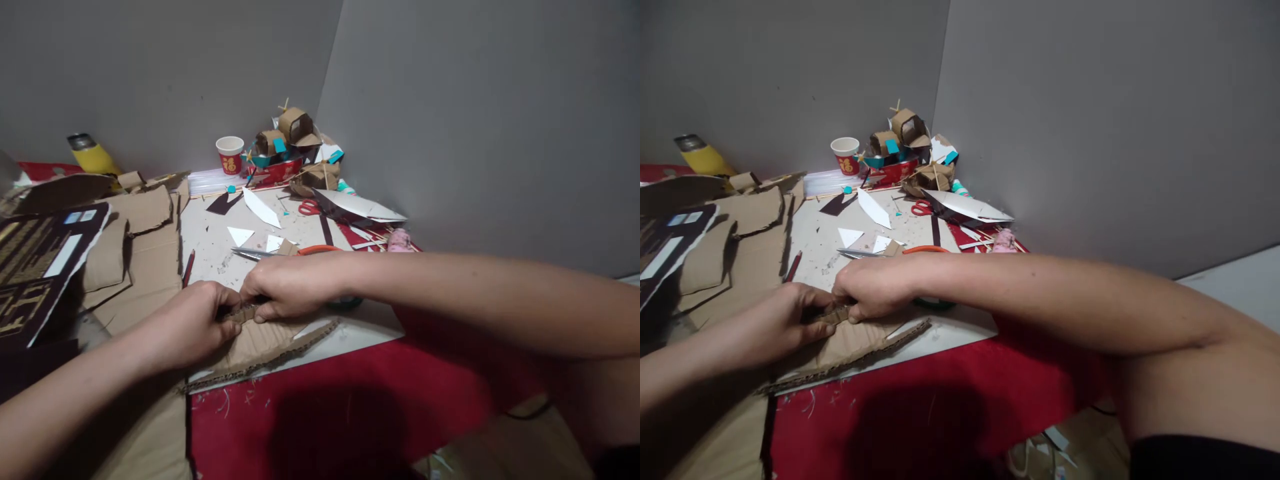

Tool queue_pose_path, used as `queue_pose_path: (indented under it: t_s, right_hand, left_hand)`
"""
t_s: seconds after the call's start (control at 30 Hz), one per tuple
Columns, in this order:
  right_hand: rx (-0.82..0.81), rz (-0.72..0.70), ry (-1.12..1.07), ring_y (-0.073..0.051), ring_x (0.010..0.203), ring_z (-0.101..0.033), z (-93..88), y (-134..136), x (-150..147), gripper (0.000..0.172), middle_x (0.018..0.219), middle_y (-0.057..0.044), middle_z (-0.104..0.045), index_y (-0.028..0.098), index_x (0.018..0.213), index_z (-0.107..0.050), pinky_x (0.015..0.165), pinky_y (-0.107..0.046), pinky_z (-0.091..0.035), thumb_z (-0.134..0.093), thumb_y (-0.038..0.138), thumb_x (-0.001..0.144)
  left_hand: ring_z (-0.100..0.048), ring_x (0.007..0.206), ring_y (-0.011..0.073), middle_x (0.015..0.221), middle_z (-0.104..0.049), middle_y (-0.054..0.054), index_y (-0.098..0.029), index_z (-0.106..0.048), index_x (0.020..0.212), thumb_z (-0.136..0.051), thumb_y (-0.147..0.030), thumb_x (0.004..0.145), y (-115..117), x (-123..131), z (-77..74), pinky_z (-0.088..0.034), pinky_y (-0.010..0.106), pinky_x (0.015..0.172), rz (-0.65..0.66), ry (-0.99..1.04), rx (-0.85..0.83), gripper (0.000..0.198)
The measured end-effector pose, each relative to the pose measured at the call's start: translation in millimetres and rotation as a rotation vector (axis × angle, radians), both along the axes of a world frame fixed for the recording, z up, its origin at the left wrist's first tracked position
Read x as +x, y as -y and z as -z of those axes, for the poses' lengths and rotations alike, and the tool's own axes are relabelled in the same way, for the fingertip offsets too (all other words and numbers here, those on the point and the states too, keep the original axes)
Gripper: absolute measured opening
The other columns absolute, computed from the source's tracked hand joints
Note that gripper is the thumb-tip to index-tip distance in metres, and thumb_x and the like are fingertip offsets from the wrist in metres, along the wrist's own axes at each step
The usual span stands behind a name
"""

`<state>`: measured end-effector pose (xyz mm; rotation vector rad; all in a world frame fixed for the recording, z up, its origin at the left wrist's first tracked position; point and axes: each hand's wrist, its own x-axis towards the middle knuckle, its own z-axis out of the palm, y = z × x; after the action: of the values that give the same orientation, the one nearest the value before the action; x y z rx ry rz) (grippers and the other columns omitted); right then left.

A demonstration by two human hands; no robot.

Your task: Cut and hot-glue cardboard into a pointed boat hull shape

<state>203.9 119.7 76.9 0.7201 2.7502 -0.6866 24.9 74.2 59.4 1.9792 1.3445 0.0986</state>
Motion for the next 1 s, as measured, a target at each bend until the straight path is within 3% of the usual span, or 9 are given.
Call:
queue_pose_path:
  t_s: [0.17,0.33,0.43,0.63,0.8,1.0]
  right_hand:
    - [0.103,-0.102,-0.026,-0.019,0.074,-0.056,9.5,11,5,0.014,0.085,-0.008,-0.067,0.013,0.095,-0.069,0.063,-0.028,-0.039,-0.056,0.016,0.088]
    - [0.362,-0.204,-0.135,-0.021,0.07,-0.05,24.1,35,13,0.022,0.076,-0.009,-0.059,0.014,0.078,-0.063,0.059,-0.032,-0.036,-0.046,0.007,0.09]
    - [0.342,-0.17,-0.161,-0.02,0.071,-0.05,26.5,36,18,0.019,0.077,-0.008,-0.059,0.014,0.078,-0.062,0.061,-0.031,-0.037,-0.049,0.009,0.09]
    - [0.029,0.069,-0.161,-0.017,0.077,-0.057,17.6,17,29,0.006,0.085,-0.007,-0.065,0.014,0.086,-0.066,0.068,-0.027,-0.04,-0.06,0.015,0.088]
    - [-0.038,0.121,-0.133,-0.017,0.075,-0.058,15.7,12,26,0.005,0.083,-0.006,-0.068,0.014,0.087,-0.068,0.064,-0.025,-0.037,-0.063,0.016,0.085]
    - [-0.063,0.113,-0.025,-0.018,0.077,-0.058,9.3,6,17,0.009,0.087,-0.007,-0.069,0.014,0.091,-0.068,0.064,-0.025,-0.038,-0.065,0.022,0.087]
  left_hand:
    - [-0.053,0.053,0.015,0.061,-0.065,0.0,-0.022,-0.07,0.069,-0.052,-0.015,0.072,5,1,10.2,-0.035,0.026,0.054,0.055,0.111,0.087,0.02]
    - [-0.044,0.054,0.0172,0.06,-0.059,0.003,-0.022,-0.056,0.058,-0.051,-0.016,0.071,22,7,27.4,-0.031,0.03,0.053,0.174,0.05,0.454,0.016]
    - [-0.039,0.053,0.0177,0.057,-0.054,0.003,-0.022,-0.052,0.059,-0.046,-0.01,0.072,30,7,32.3,-0.027,0.032,0.052,0.225,-0.06,0.564,0.019]
    - [-0.052,0.067,0.0187,0.075,-0.06,0.005,-0.021,-0.056,0.073,-0.044,-0.016,0.081,26,2,18.6,-0.035,0.03,0.06,0.172,-0.125,0.335,0.016]
    - [-0.05,0.057,0.0162,0.068,-0.06,0.002,-0.022,-0.053,0.067,-0.049,-0.024,0.079,15,9,6.1,-0.03,0.028,0.055,0.087,-0.182,0.136,0.013]
    - [-0.051,0.058,0.0163,0.067,-0.061,0.002,-0.022,-0.054,0.068,-0.044,-0.02,0.08,7,10,9.3,-0.031,0.028,0.056,0.119,-0.106,0.097,0.016]
